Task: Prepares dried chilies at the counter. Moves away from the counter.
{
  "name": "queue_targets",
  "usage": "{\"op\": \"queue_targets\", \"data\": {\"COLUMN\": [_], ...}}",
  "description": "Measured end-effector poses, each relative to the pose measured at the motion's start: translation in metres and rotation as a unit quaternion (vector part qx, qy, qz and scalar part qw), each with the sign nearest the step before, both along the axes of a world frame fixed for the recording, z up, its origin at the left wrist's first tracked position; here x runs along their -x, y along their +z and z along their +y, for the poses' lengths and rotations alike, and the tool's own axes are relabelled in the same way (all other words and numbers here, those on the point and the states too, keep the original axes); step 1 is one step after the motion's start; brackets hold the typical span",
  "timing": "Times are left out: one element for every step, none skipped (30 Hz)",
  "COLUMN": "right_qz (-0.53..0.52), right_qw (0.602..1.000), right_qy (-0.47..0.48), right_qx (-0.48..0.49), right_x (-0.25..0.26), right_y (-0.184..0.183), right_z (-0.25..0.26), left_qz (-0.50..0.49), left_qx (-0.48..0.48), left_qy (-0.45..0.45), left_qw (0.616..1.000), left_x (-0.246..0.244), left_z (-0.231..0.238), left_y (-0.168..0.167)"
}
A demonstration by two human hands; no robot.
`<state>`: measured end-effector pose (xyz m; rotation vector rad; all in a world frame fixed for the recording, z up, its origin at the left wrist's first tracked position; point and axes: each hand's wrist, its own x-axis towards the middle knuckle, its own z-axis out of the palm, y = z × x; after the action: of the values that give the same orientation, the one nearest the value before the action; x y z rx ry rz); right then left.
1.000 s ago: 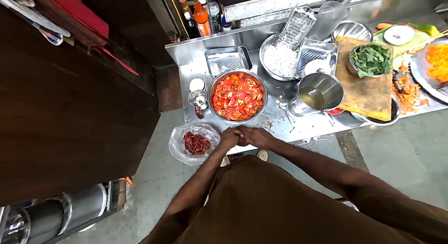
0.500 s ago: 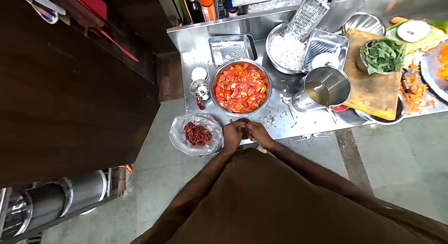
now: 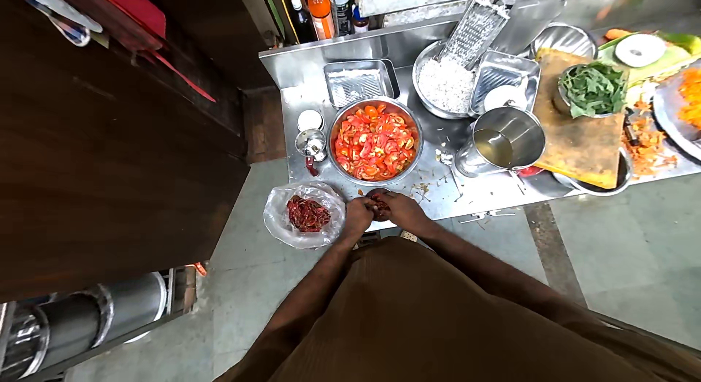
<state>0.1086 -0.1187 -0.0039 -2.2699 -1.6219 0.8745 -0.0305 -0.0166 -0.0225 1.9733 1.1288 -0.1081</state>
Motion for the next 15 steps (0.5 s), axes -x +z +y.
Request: {"op": "queue_targets", "data": {"right_qz": [-0.017,-0.035,-0.048,-0.061,-0.073,-0.08,-0.083,-0.083,-0.083,-0.086,-0.09,-0.089,-0.081,-0.074,-0.066], "right_qw": [0.999,0.998,0.995,0.993,0.99,0.989,0.988,0.988,0.989,0.99,0.99,0.992,0.993,0.994,0.994], "right_qy": [0.027,0.049,0.068,0.086,0.1,0.111,0.117,0.117,0.113,0.105,0.096,0.087,0.083,0.083,0.087], "right_qx": [-0.014,-0.032,-0.05,-0.058,-0.06,-0.059,-0.059,-0.055,-0.05,-0.046,-0.044,-0.034,-0.022,-0.013,-0.001], "right_x": [0.002,0.004,0.006,0.007,0.007,0.006,0.006,0.005,0.004,0.002,0.0,-0.002,-0.003,-0.003,-0.005], "right_y": [0.0,-0.002,-0.005,-0.006,-0.007,-0.007,-0.007,-0.005,-0.004,-0.003,-0.003,-0.002,-0.001,-0.001,-0.001], "right_z": [0.0,0.0,-0.001,-0.001,-0.002,-0.002,-0.003,-0.003,-0.002,-0.002,-0.002,-0.001,0.0,0.0,0.001], "left_qz": [0.007,0.013,0.018,0.02,0.023,0.022,0.019,0.013,0.005,-0.005,-0.016,-0.024,-0.026,-0.022,-0.016], "left_qx": [0.009,0.024,0.043,0.069,0.1,0.133,0.161,0.178,0.181,0.17,0.15,0.117,0.074,0.028,-0.011], "left_qy": [-0.001,-0.001,-0.001,0.004,0.013,0.025,0.033,0.034,0.029,0.018,0.001,-0.021,-0.045,-0.068,-0.085], "left_qw": [1.0,1.0,0.999,0.997,0.995,0.991,0.986,0.983,0.983,0.985,0.989,0.993,0.996,0.997,0.996], "left_x": [-0.001,-0.002,-0.002,-0.003,-0.003,-0.003,-0.003,-0.002,-0.002,-0.001,-0.001,-0.002,-0.001,0.0,0.001], "left_z": [0.001,0.002,0.004,0.006,0.007,0.009,0.01,0.011,0.012,0.012,0.012,0.011,0.009,0.006,0.002], "left_y": [0.001,0.003,0.005,0.006,0.007,0.006,0.007,0.006,0.005,0.004,0.003,0.003,0.004,0.006,0.007]}}
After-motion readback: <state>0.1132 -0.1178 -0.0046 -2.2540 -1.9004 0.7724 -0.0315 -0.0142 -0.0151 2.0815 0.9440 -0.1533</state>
